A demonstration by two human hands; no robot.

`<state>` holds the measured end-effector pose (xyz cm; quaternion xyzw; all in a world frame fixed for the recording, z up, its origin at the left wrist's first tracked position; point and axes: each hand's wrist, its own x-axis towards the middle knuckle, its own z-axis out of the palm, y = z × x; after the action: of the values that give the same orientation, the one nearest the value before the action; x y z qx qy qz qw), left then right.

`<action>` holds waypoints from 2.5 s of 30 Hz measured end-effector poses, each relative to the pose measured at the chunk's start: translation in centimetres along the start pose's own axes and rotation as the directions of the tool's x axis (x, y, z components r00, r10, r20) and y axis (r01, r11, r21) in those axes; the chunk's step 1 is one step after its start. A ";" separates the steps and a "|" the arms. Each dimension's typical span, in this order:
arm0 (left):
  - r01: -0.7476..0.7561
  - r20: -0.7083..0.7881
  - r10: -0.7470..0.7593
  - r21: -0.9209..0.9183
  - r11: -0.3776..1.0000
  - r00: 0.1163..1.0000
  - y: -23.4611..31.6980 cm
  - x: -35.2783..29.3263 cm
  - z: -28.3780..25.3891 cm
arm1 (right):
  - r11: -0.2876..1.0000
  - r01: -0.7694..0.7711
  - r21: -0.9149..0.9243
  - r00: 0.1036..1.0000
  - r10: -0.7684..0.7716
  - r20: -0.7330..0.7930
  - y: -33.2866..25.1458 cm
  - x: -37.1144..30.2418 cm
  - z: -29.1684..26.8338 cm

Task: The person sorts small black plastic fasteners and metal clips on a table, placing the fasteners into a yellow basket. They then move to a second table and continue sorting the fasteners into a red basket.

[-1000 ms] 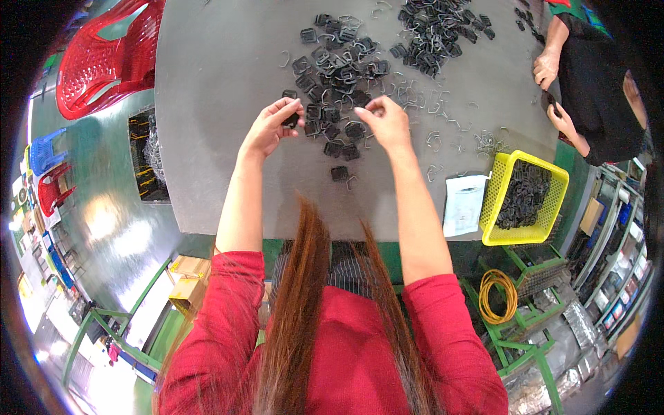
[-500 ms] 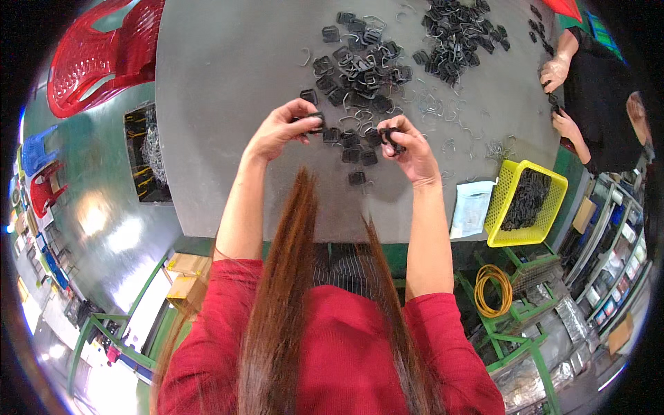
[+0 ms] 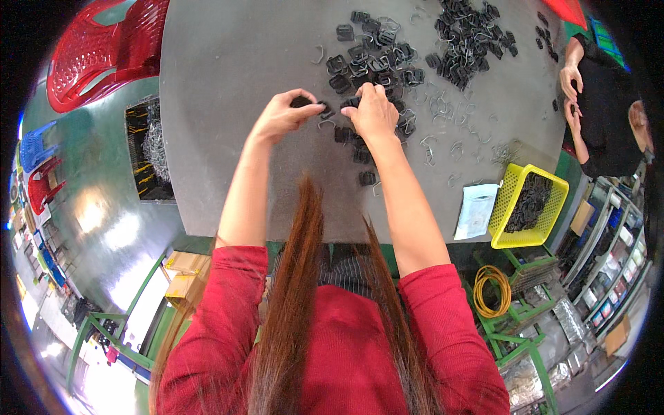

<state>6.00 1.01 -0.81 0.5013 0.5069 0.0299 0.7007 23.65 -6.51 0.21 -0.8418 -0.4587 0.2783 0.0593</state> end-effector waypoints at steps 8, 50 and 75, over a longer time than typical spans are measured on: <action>-0.116 -0.067 0.095 -0.480 0.870 0.993 0.5 0.7 -0.9 | 0.997 0.058 0.043 0.998 -0.057 -0.020 0.6 -1.3 0.9; -0.361 -0.244 0.645 0.663 0.656 0.724 2.7 2.3 10.2 | 0.976 -0.189 0.105 0.981 0.193 -0.028 6.6 -1.3 -4.0; -0.660 0.065 0.661 0.186 0.728 0.748 10.2 -2.5 47.7 | 0.915 -0.346 0.206 0.778 0.403 -0.482 41.5 -18.1 -21.3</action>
<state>44.86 -27.38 7.56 0.7151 0.2981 0.2280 0.5897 57.73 -41.54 10.81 -0.9550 -0.2338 0.0729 0.1675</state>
